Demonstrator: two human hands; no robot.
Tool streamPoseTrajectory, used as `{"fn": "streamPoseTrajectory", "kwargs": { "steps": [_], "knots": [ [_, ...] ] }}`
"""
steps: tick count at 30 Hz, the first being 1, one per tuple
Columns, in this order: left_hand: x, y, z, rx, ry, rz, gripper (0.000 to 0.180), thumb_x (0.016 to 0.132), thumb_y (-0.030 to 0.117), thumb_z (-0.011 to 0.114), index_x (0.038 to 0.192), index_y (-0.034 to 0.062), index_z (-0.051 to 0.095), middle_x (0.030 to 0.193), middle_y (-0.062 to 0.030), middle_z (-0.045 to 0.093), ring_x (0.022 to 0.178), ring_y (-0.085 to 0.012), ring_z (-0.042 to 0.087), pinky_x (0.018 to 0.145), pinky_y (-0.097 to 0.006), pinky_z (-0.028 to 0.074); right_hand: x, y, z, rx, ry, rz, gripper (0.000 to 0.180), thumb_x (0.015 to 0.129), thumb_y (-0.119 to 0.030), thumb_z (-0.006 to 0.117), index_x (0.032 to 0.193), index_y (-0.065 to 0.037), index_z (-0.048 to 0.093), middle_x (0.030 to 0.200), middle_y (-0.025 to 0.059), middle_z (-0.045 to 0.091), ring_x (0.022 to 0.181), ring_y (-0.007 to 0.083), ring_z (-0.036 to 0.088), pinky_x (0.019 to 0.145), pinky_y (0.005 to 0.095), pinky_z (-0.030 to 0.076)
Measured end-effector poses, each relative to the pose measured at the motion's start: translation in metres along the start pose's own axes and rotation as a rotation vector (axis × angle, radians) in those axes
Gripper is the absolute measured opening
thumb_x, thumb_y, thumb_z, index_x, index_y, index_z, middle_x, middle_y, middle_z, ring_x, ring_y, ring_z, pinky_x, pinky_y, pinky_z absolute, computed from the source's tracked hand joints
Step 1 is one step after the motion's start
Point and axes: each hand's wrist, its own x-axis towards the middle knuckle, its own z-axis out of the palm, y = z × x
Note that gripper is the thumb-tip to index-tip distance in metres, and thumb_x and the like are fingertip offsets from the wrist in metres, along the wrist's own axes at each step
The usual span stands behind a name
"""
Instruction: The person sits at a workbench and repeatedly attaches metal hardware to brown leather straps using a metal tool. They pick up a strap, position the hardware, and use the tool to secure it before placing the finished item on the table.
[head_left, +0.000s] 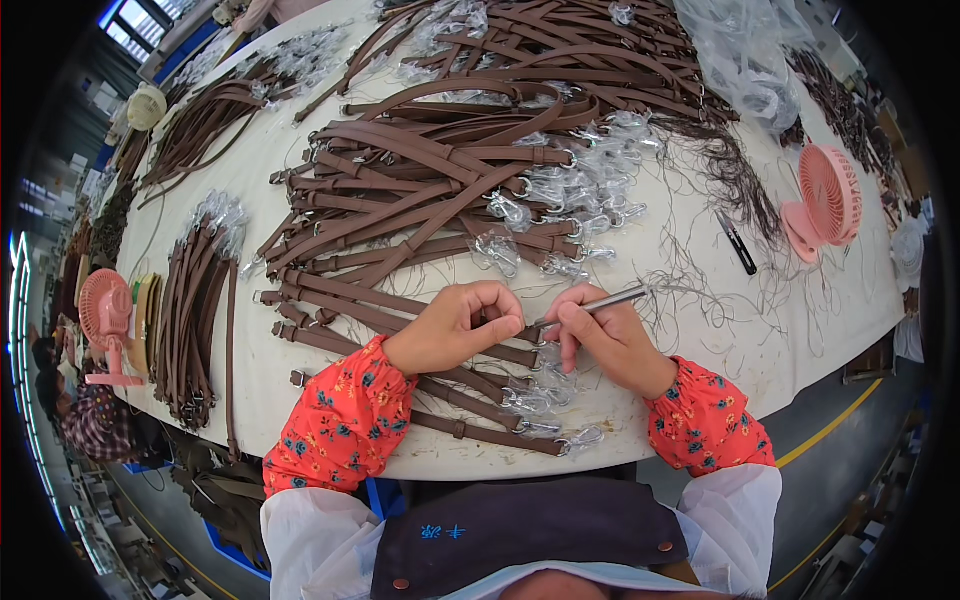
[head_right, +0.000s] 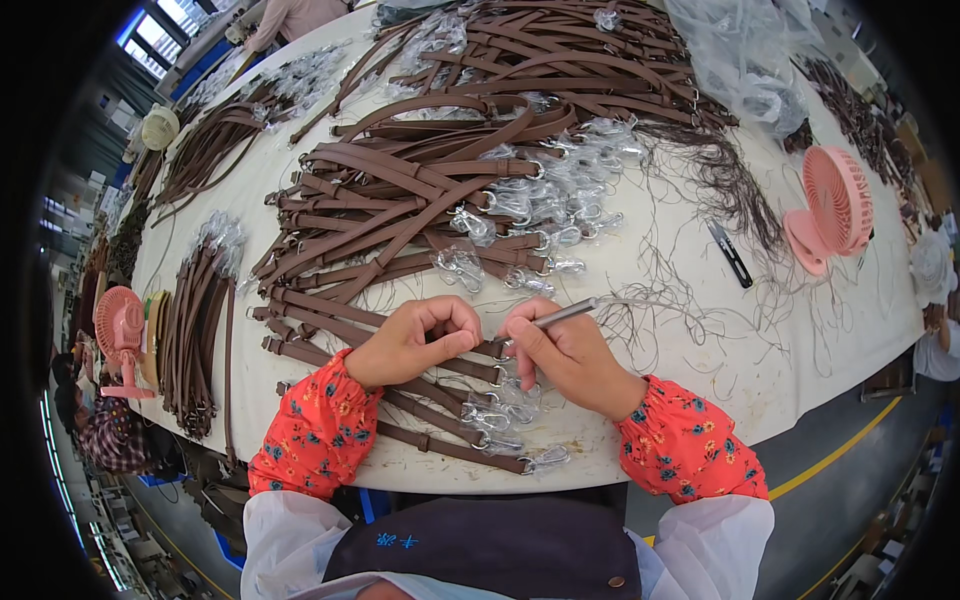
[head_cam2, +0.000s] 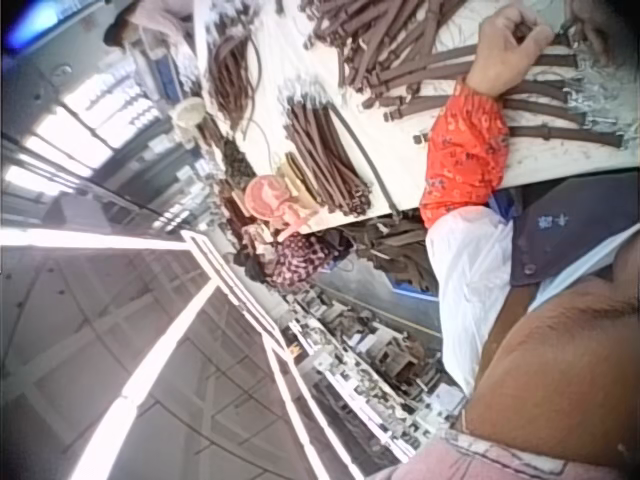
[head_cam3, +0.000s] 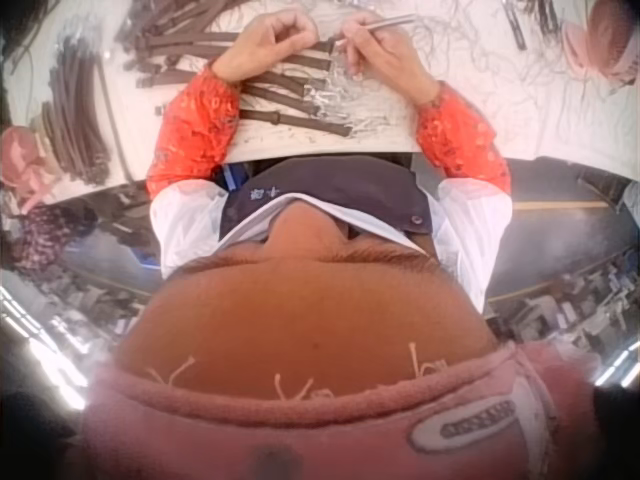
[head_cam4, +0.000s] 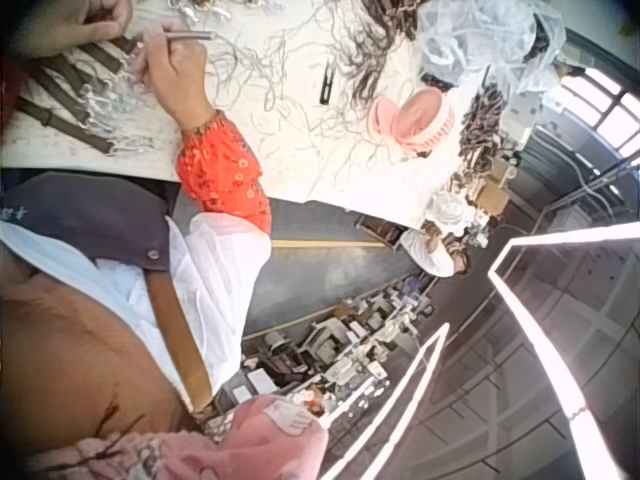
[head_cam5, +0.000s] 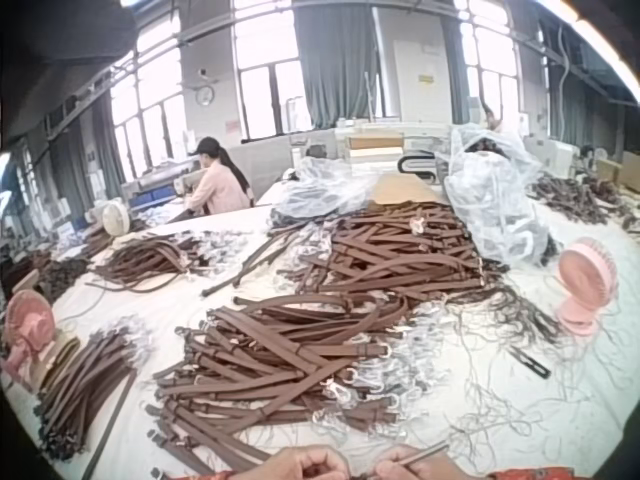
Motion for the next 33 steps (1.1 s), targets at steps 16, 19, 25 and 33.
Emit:
{"fn": "streamPoseTrajectory", "kwargs": {
  "steps": [16, 19, 25, 33],
  "knots": [
    [-0.001, 0.012, 0.002, 0.736, 0.196, 0.412, 0.017, 0.087, 0.017, 0.077, 0.096, 0.0077, 0.067, 0.096, -0.0004, 0.066, 0.094, -0.0195, 0.058, 0.090, -0.034, 0.044, 0.000, 0.001, -0.001, 0.025, 0.038, -0.066, 0.026, 0.109, -0.024, 0.046, 0.108, 0.000, 0.057, 0.068, 0.0032, 0.061, 0.059, 0.0091, 0.060, 0.077, 0.0297, 0.054],
    [-0.004, 0.011, 0.008, 0.803, 0.206, 0.306, 0.019, 0.079, 0.013, 0.079, 0.094, 0.0096, 0.067, 0.098, -0.0022, 0.065, 0.100, -0.0267, 0.056, 0.095, -0.040, 0.040, 0.000, 0.000, -0.002, 0.050, 0.084, -0.107, 0.027, 0.109, -0.025, 0.045, 0.109, -0.001, 0.056, 0.071, 0.0028, 0.060, 0.062, 0.0094, 0.061, 0.082, 0.0313, 0.055],
    [0.000, 0.000, 0.013, 1.084, 0.234, 0.599, 0.018, 0.079, 0.008, 0.078, 0.089, 0.0075, 0.063, 0.099, -0.0055, 0.063, 0.086, -0.0252, 0.062, 0.076, -0.035, 0.050, 0.002, 0.000, -0.001, 0.042, 0.124, -0.163, 0.025, 0.109, -0.024, 0.044, 0.113, -0.001, 0.053, 0.074, 0.0056, 0.060, 0.067, 0.0143, 0.065, 0.085, 0.0396, 0.058],
    [-0.003, 0.017, 0.019, 0.561, 0.200, 0.162, 0.026, 0.086, 0.005, 0.074, 0.110, 0.0072, 0.064, 0.105, -0.0073, 0.058, 0.076, -0.0214, 0.060, 0.070, -0.031, 0.050, 0.002, -0.004, 0.000, 0.079, 0.158, -0.141, 0.028, 0.110, -0.028, 0.042, 0.113, -0.002, 0.053, 0.074, 0.0065, 0.061, 0.068, 0.0146, 0.065, 0.085, 0.0405, 0.058]
  ]
}}
